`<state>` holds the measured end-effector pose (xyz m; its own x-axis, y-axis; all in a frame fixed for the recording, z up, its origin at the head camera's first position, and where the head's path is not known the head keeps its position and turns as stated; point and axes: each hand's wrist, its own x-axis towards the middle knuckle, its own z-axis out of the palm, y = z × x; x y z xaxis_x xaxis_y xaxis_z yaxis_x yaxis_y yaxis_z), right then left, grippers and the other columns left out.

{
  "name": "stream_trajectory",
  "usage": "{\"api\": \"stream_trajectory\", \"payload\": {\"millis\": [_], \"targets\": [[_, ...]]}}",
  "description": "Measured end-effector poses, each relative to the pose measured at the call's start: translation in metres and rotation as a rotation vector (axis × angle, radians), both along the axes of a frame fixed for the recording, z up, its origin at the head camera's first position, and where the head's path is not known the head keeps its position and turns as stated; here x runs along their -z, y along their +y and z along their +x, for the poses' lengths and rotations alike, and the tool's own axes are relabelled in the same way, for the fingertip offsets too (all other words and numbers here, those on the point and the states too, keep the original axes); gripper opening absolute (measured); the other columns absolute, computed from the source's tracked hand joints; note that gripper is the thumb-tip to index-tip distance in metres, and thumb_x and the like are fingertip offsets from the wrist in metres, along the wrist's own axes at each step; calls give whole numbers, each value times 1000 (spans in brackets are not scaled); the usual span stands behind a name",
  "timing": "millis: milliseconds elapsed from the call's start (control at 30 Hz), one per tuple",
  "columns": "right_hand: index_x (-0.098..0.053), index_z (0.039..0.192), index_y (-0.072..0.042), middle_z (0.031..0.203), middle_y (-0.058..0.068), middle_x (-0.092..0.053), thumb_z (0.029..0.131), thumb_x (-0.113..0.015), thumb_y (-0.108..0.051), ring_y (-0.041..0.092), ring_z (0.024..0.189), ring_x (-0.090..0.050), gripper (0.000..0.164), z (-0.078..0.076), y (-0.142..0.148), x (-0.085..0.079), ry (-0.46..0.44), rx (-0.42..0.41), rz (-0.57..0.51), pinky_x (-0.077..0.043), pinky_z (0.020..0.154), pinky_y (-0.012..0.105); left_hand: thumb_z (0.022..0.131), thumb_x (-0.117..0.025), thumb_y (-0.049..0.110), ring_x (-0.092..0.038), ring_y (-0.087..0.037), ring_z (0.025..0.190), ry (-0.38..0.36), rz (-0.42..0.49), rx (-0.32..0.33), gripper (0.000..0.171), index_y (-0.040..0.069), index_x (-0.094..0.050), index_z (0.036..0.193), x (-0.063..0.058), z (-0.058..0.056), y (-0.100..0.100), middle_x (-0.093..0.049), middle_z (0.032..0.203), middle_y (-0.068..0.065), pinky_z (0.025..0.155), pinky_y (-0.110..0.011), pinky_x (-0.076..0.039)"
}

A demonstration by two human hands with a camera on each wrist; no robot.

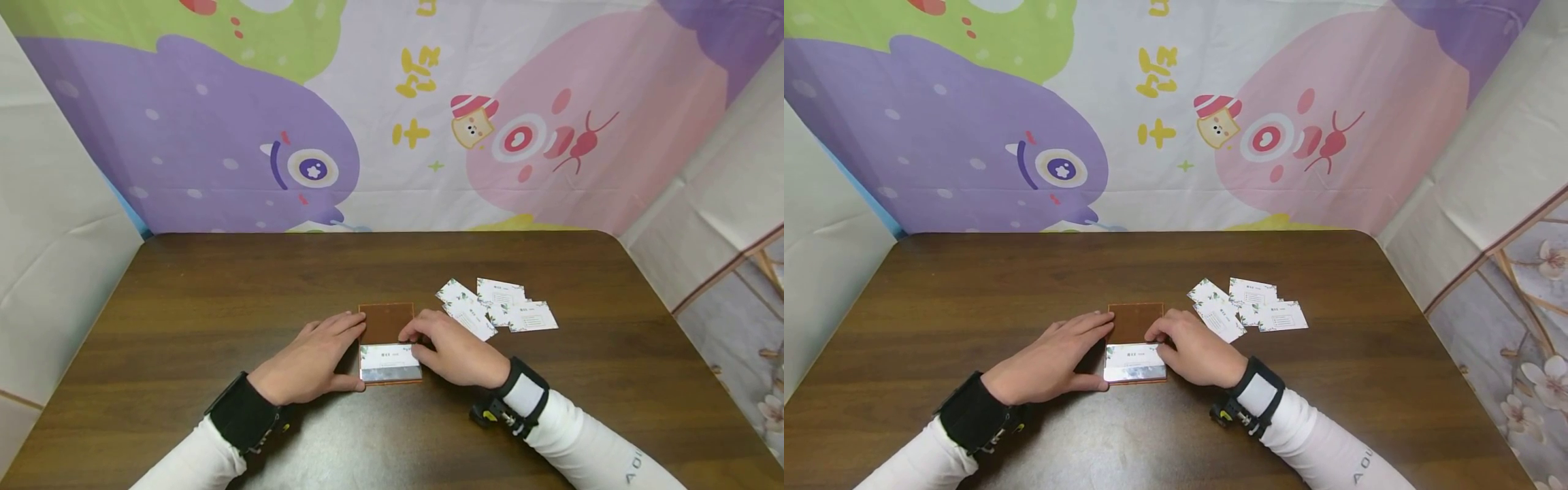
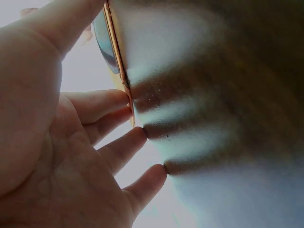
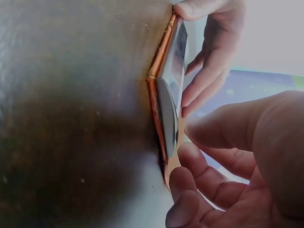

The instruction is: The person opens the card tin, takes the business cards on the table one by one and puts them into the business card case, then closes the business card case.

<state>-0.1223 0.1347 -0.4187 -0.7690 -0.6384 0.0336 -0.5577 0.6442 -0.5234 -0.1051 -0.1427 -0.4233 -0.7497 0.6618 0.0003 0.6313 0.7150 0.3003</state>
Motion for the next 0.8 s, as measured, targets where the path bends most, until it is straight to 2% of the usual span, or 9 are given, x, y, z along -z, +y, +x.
{"api": "stream_trajectory", "payload": {"millis": [467, 700, 800], "targets": [[-66, 117, -12, 108, -2, -61, 94, -67, -11, 15, 97, -57, 23, -1, 13, -9, 13, 21, -56, -48, 84, 32, 85, -69, 60, -29, -31, 145, 11, 8, 1, 93, 1, -41, 152, 0, 0, 0, -35, 157, -12, 107, -54, -32], [-65, 120, -13, 114, -3, -62, 92, -69, -14, 15, 102, -58, 28, -6, 29, -16, 46, 44, -50, -47, 88, 33, 85, -70, 58, -29, -32, 145, 14, 19, 5, 92, 0, -41, 151, -1, 0, 0, -35, 157, -14, 106, -56, -33], [-65, 121, -11, 115, -1, -63, 90, -71, -15, 19, 102, -58, 31, -8, 39, -20, 62, 53, -48, -47, 89, 34, 85, -69, 58, -29, -32, 145, 17, 19, 7, 92, 0, -41, 151, -1, 1, 0, -35, 157, -13, 106, -56, -33]]}}
